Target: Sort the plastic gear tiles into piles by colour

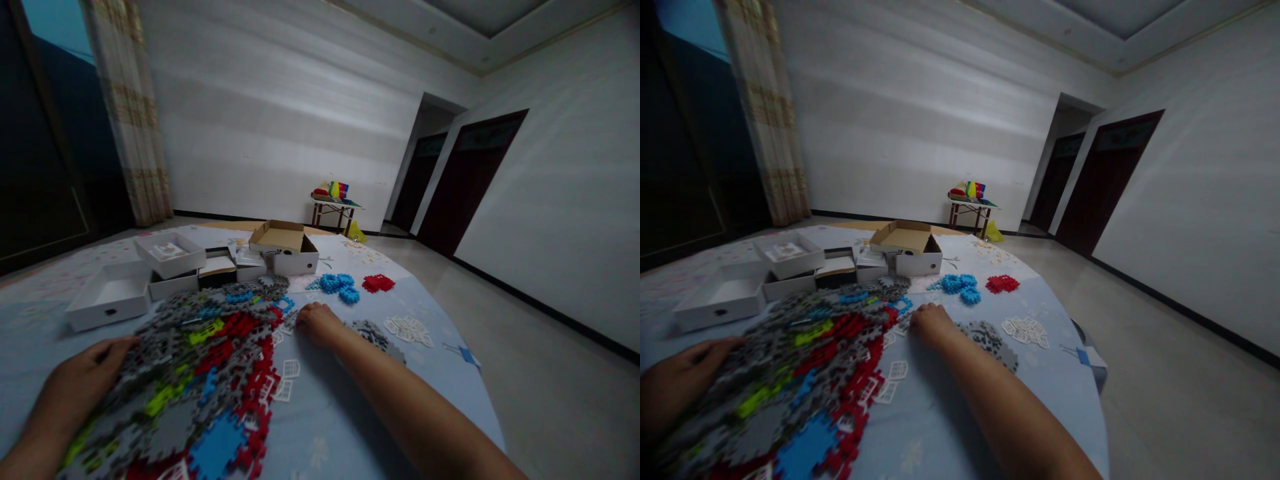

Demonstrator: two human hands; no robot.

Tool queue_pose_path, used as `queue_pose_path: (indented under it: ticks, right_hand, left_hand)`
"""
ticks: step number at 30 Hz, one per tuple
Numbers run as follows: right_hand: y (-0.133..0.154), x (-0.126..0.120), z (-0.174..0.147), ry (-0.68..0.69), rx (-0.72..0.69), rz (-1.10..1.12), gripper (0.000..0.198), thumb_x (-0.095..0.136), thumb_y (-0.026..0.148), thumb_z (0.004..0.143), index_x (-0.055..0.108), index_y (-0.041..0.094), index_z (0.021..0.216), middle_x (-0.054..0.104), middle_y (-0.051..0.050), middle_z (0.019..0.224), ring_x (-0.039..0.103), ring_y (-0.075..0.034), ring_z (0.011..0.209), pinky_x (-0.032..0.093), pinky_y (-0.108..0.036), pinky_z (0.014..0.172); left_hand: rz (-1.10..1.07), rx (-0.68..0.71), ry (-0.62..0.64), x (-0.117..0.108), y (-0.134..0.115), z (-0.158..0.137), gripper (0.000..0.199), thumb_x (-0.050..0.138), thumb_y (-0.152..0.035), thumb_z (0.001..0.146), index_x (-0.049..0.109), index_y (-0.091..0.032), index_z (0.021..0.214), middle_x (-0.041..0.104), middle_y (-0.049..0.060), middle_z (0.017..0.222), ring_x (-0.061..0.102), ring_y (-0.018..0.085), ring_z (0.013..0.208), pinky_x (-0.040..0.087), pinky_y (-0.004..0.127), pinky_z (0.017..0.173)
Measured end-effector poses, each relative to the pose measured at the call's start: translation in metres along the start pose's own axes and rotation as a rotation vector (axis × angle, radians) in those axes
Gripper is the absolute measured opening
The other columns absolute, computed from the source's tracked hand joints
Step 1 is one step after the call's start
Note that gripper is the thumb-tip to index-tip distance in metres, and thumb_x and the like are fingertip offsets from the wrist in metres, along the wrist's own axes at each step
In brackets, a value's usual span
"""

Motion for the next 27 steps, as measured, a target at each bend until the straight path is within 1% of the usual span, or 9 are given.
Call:
queue_pose_path:
  ticks: [3,6,10,14,16,18,20,23,27]
  right_hand:
    - [-0.007,-0.011,-0.006,-0.078,0.035,0.084,0.025,0.044,0.019,0.085,0.065,0.018,0.098,0.066,-0.009,0.099,0.057,-0.02,0.095,0.04,-0.03,0.08]
    - [-0.017,-0.023,-0.015,-0.145,0.068,0.29,0.027,0.041,0.021,0.087,0.064,0.015,0.099,0.067,-0.006,0.09,0.059,-0.015,0.081,0.041,-0.024,0.072]
    - [-0.027,-0.028,-0.027,-0.067,0.099,0.449,0.029,0.041,0.021,0.086,0.065,0.014,0.101,0.068,-0.004,0.084,0.058,-0.013,0.072,0.04,-0.022,0.064]
    - [-0.029,-0.028,-0.043,0.126,0.06,0.389,0.028,0.045,0.021,0.083,0.067,0.016,0.099,0.07,-0.004,0.085,0.059,-0.015,0.073,0.041,-0.022,0.063]
    - [-0.033,-0.031,-0.052,0.188,0.072,0.315,0.027,0.046,0.019,0.082,0.068,0.017,0.098,0.07,-0.005,0.087,0.061,-0.016,0.074,0.042,-0.023,0.064]
    - [-0.039,-0.04,-0.058,0.151,0.128,0.19,0.027,0.048,0.018,0.081,0.068,0.018,0.098,0.07,-0.006,0.093,0.062,-0.018,0.082,0.043,-0.025,0.07]
    - [-0.043,-0.053,-0.063,0.029,0.194,0.061,0.028,0.049,0.018,0.082,0.066,0.019,0.103,0.067,-0.009,0.103,0.059,-0.021,0.095,0.041,-0.029,0.08]
    - [-0.029,-0.062,-0.065,-0.104,0.178,0.04,0.031,0.048,0.021,0.084,0.062,0.019,0.112,0.063,-0.01,0.11,0.054,-0.023,0.105,0.038,-0.034,0.089]
    - [0.01,-0.049,-0.064,-0.066,0.01,0.183,0.028,0.05,0.024,0.085,0.061,0.021,0.111,0.065,-0.007,0.107,0.055,-0.02,0.102,0.038,-0.032,0.089]
  left_hand:
    - [-0.047,-0.05,0.143,0.004,-0.001,-0.003,0.044,0.033,-0.056,0.079,0.066,-0.032,0.096,0.069,-0.007,0.095,0.06,0.014,0.072,0.044,0.02,0.059]
    - [-0.054,-0.076,0.163,0.002,-0.004,-0.006,0.048,0.031,-0.058,0.078,0.065,-0.03,0.098,0.069,-0.005,0.096,0.059,0.016,0.075,0.043,0.023,0.061]
    - [-0.07,-0.089,0.163,-0.002,-0.009,-0.011,0.048,0.032,-0.057,0.078,0.064,-0.029,0.1,0.068,-0.004,0.101,0.058,0.017,0.074,0.043,0.024,0.061]
    - [-0.088,-0.042,0.162,-0.009,-0.021,-0.017,0.047,0.031,-0.053,0.08,0.065,-0.027,0.099,0.068,-0.003,0.102,0.058,0.018,0.075,0.043,0.025,0.063]
    - [-0.102,-0.035,0.167,-0.013,-0.026,-0.02,0.046,0.031,-0.052,0.08,0.065,-0.026,0.097,0.068,-0.001,0.102,0.059,0.018,0.077,0.043,0.024,0.064]
    - [-0.107,-0.059,0.186,-0.015,-0.028,-0.022,0.045,0.033,-0.05,0.08,0.065,-0.025,0.098,0.068,0.0,0.102,0.059,0.019,0.078,0.043,0.024,0.064]
    - [-0.106,-0.084,0.207,-0.016,-0.028,-0.024,0.046,0.033,-0.051,0.08,0.064,-0.024,0.101,0.067,0.001,0.105,0.06,0.019,0.08,0.043,0.024,0.064]
    - [-0.115,-0.068,0.217,-0.017,-0.031,-0.026,0.048,0.032,-0.05,0.081,0.064,-0.022,0.104,0.066,0.003,0.107,0.06,0.02,0.086,0.043,0.024,0.067]
    - [-0.151,-0.031,0.213,-0.021,-0.037,-0.03,0.047,0.033,-0.047,0.081,0.065,-0.019,0.102,0.067,0.005,0.104,0.06,0.021,0.09,0.043,0.024,0.07]
Point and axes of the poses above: each hand's wrist, its own z-axis towards the middle knuckle, its own x-axis out of the palm, y = z × x, the point moved 5 cm from there along z, towards the middle knuckle
